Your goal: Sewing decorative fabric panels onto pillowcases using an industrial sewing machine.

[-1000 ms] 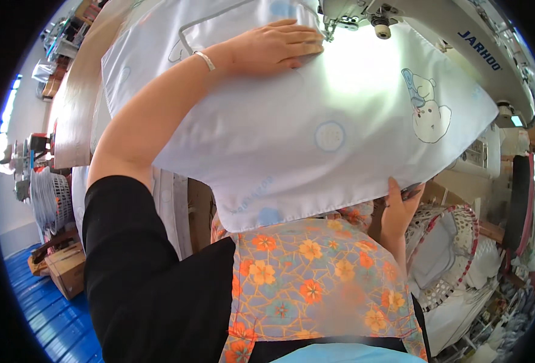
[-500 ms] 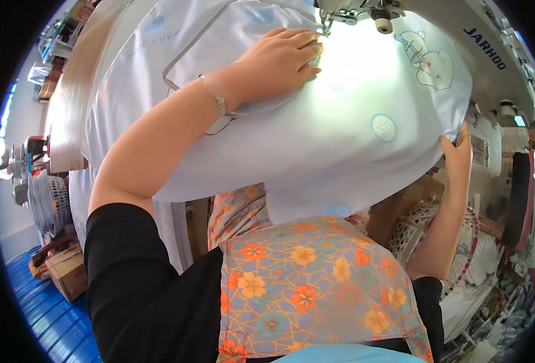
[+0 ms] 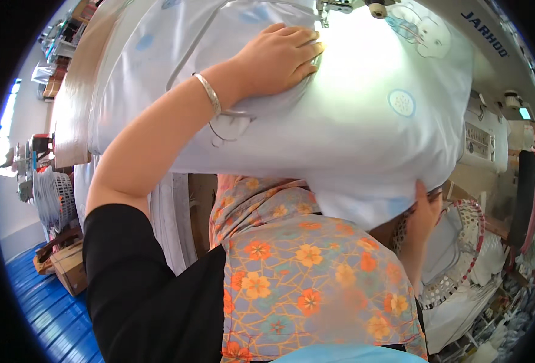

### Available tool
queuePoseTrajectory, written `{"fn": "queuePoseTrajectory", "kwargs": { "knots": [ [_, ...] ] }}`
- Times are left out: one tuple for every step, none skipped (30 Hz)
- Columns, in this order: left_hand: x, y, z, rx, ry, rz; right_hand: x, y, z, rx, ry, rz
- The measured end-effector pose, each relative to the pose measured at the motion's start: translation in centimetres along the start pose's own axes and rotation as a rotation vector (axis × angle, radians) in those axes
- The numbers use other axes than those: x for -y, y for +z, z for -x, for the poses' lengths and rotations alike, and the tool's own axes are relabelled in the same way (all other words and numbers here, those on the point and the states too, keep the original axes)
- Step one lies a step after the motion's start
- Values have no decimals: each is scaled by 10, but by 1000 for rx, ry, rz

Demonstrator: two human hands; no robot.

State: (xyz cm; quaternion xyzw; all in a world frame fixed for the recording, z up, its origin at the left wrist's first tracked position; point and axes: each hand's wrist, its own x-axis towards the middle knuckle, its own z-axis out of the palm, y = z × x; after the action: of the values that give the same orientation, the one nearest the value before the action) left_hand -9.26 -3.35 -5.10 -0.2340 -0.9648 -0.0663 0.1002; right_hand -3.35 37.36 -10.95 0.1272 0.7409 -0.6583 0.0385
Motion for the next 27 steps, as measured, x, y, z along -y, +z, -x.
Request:
{"fn": "queuePoseTrajectory", "kwargs": {
  "knots": [
    [-4, 3, 1, -85, -4, -44, 6, -10, -6, -21, -25, 57],
    [-6, 7, -1, -174, -8, -84, 9, -15, -12, -36, -24, 56],
    [-5, 9, -4, -177, 5, -78, 12, -17, -21, -14, -166, 48],
    [-4, 9, -4, -200, -3, -108, 15, -17, -27, 20, -306, 40],
    [-3, 11, -5, -223, -12, -139, 21, -17, -29, 19, -305, 40],
    [-2, 12, -7, -222, -12, -139, 28, -17, -31, 17, -302, 52],
    [-3, 10, -9, -216, -12, -133, 33, -16, -32, 14, -298, 65],
    [-3, 9, -11, -210, -12, -127, 34, -17, -34, 15, -296, 65],
    [-4, 7, -12, -208, -13, -127, 35, -20, -39, -49, -294, 198],
    [-6, 5, -13, -139, -31, -105, 35, -22, -43, -112, -294, 331],
    [-7, 5, -13, -70, -50, -83, 33, -24, -45, -109, -295, 331],
    [-6, 6, -13, -70, -53, -83, 27, -26, -44, -1, -436, 457],
    [-6, 7, -11, -114, -40, -84, 24, -29, -43, 112, -578, 582],
    [-6, 8, -9, -157, -28, -85, 24, -31, -41, 119, -579, 582],
    [-5, 8, -8, -157, -35, -86, 23, -34, -39, 104, -393, 581],
    [-5, 7, -9, -177, -18, -72, 23, -35, -38, 85, -205, 578],
    [-4, 8, -8, -196, -1, -59, 24, -34, -39, 90, -205, 580],
    [-3, 9, -7, -195, -6, -58, 26, -32, -42, 54, -214, 547],
    [-2, 10, -7, -208, -8, -43, 28, -31, -44, 13, -223, 514],
    [-1, 10, -7, -221, -10, -29, 23, -29, -46, 13, -222, 517],
    [-2, 11, -6, -221, -11, -26, 13, -27, -48, -21, -291, 353],
    [-5, 9, -7, -201, -27, -42, 1, -25, -52, -51, -362, 186],
    [-6, 7, -8, -183, -41, -58, -15, -27, -51, -51, -368, 187],
    [-7, 7, -7, -185, -46, -61, -36, -32, -45, -7, -344, 77],
    [-7, 8, -5, -203, -28, -55, -52, -37, -40, 36, -319, -31],
    [-8, 10, -4, -220, -5, -46, -62, -35, -30, 35, -318, -30],
    [-6, 11, -5, -220, -3, -44, -72, -32, -19, -5, -155, -109]
  ]
}}
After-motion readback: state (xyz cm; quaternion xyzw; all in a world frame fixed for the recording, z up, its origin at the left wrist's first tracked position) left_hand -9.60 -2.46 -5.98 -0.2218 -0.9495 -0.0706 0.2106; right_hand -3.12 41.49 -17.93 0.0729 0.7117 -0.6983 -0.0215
